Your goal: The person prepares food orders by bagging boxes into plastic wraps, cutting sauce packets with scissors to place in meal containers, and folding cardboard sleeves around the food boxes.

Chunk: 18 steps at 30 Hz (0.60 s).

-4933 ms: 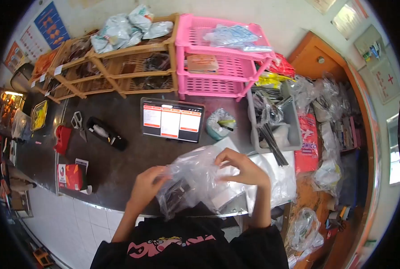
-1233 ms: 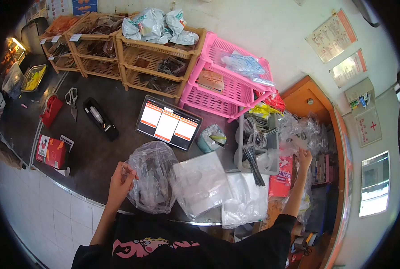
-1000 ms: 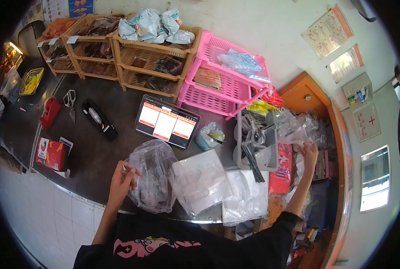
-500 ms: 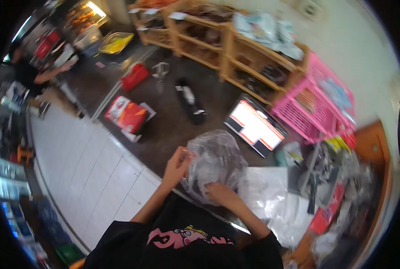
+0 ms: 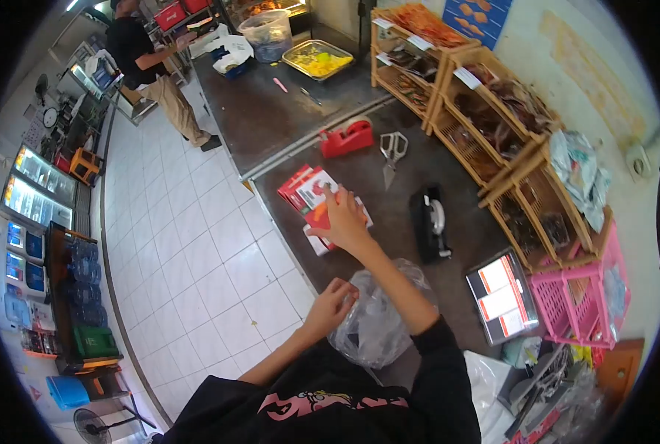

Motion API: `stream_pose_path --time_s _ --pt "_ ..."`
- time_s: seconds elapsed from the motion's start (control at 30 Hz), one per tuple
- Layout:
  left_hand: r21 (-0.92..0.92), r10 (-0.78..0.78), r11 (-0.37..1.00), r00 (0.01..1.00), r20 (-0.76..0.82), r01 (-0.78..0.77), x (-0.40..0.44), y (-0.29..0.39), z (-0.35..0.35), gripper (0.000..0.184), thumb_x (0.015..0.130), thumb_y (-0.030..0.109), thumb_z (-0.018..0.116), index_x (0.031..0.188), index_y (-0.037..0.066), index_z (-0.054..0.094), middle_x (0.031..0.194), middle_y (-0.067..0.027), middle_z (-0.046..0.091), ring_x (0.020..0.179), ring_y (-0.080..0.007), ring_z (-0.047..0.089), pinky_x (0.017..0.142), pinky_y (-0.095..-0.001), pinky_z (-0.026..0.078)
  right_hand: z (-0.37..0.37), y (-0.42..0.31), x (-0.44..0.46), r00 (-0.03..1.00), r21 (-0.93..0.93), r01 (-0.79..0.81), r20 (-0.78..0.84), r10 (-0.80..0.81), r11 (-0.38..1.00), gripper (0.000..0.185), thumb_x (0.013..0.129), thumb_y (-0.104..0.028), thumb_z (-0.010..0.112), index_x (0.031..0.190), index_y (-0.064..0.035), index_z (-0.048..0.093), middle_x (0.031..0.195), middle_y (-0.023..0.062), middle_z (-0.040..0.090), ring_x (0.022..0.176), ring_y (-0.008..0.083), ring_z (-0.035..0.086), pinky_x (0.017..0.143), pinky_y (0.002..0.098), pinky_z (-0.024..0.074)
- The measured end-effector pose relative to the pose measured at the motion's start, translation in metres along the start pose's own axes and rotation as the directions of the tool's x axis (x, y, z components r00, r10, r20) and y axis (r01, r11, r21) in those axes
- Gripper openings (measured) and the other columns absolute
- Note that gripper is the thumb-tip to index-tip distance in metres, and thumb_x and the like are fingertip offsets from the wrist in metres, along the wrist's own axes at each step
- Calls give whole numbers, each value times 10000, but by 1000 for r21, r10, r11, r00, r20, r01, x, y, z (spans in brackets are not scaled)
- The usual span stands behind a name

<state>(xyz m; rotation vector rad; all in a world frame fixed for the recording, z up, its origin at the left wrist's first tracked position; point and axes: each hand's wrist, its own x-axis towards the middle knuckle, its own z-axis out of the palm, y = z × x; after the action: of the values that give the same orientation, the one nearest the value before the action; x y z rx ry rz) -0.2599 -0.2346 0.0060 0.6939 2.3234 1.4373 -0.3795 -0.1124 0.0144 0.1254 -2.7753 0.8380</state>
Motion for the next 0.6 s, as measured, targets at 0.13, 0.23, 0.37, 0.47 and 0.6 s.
stream_pose_path --time_s 0.13,0.23,0.37,0.47,0.6 --pt "14 57 998 997 52 -58 21 -19 -16 115 868 148 522 935 57 546 926 -112 514 631 -252 551 566 -326 452 42 -5 50 930 -299 -305 109 350 904 1240 477 -496 803 1415 -120 84 1231 253 342 1095 428 377 878 640 268" --pt "-93 104 991 991 82 -96 35 -35 -25 167 886 187 507 943 34 542 891 -121 555 717 -272 579 639 -345 468 9 1 69 887 -239 -319 266 378 917 1169 489 -458 800 1403 -116 157 1259 285 320 1153 413 334 890 607 262" --pt "-247 -205 934 952 226 260 54 -43 -45 179 894 180 496 963 22 547 846 -96 617 748 -152 580 655 -310 468 -54 -10 42 986 -291 -135 52 157 947 1143 456 -386 815 1391 -131 210 1226 249 339 1105 380 368 874 578 282" --pt "-253 -286 905 931 228 340 60 -81 -38 196 896 179 499 995 14 538 917 -80 611 809 -122 555 679 -297 460 -80 -27 -19 999 -71 -26 -20 25 997 1150 383 -311 833 1372 -143 270 1256 232 317 1132 395 355 917 552 275" --pt "-839 -117 429 942 315 334 75 -78 -34 156 923 197 467 961 49 503 1054 -71 580 956 -91 507 765 -245 431 -29 -2 -139 996 237 31 69 -49 971 1149 369 -298 839 1367 -137 293 1288 224 294 1178 417 323 960 564 245"
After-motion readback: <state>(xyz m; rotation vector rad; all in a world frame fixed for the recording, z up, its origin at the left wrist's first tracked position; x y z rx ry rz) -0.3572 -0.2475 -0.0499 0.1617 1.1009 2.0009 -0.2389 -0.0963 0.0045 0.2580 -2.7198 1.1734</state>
